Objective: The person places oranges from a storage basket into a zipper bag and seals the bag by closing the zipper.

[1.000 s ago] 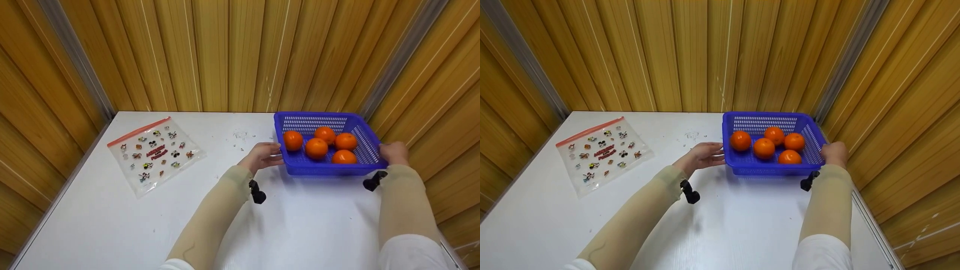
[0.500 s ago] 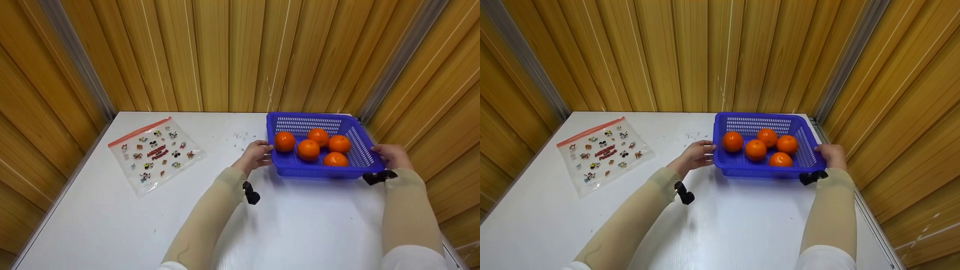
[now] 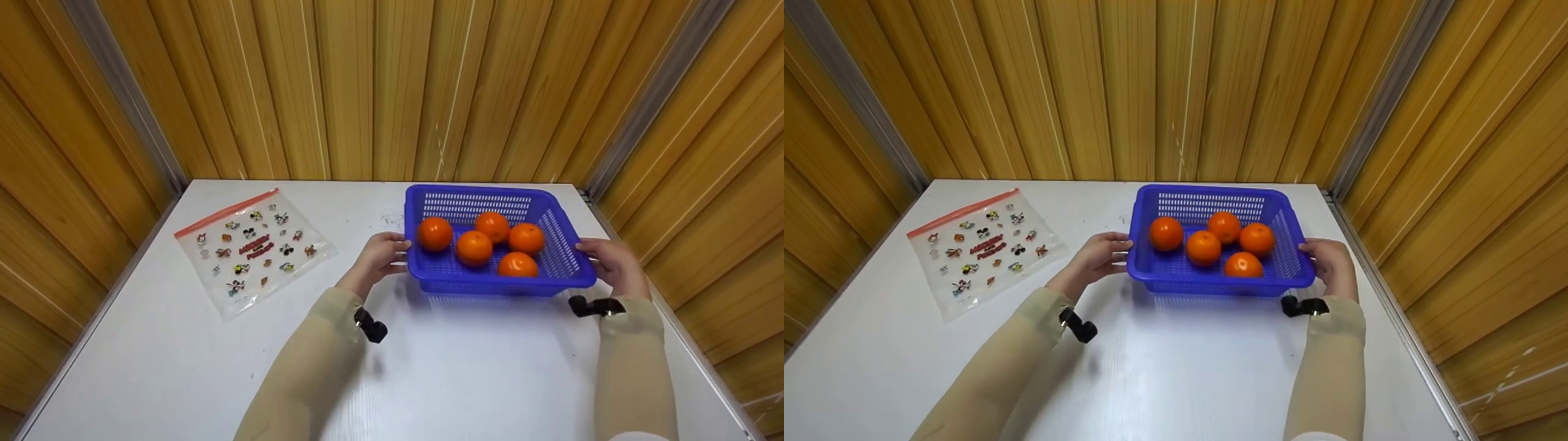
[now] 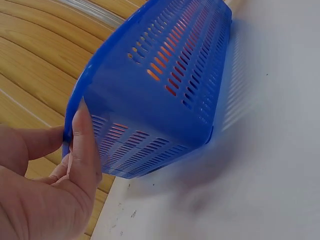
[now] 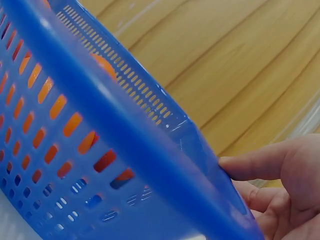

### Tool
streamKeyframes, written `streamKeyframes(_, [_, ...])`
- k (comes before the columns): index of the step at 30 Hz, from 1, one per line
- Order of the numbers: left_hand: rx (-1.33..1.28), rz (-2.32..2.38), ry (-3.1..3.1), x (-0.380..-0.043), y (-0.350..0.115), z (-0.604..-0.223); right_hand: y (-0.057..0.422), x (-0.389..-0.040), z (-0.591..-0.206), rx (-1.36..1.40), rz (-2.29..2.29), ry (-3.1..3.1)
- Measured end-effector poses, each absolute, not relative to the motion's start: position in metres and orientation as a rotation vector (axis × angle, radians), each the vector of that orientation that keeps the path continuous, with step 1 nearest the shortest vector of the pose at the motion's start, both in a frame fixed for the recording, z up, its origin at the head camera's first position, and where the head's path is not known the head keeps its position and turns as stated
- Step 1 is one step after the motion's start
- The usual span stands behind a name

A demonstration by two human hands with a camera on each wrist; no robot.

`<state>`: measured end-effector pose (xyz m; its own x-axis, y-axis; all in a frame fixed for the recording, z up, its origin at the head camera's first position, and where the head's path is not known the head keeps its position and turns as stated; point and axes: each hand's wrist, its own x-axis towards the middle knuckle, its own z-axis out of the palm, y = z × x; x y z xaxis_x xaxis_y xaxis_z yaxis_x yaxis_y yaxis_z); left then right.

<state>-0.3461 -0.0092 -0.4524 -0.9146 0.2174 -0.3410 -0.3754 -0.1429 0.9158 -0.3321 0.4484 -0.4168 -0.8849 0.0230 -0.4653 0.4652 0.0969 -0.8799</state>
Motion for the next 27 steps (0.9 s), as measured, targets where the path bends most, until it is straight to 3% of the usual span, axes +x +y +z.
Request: streamKeyframes(27, [-0.254,2.161,1.924,-0.294,-0.113,-0.459,0.327,-0.308,-0.439,0.455,-1.965,2.208])
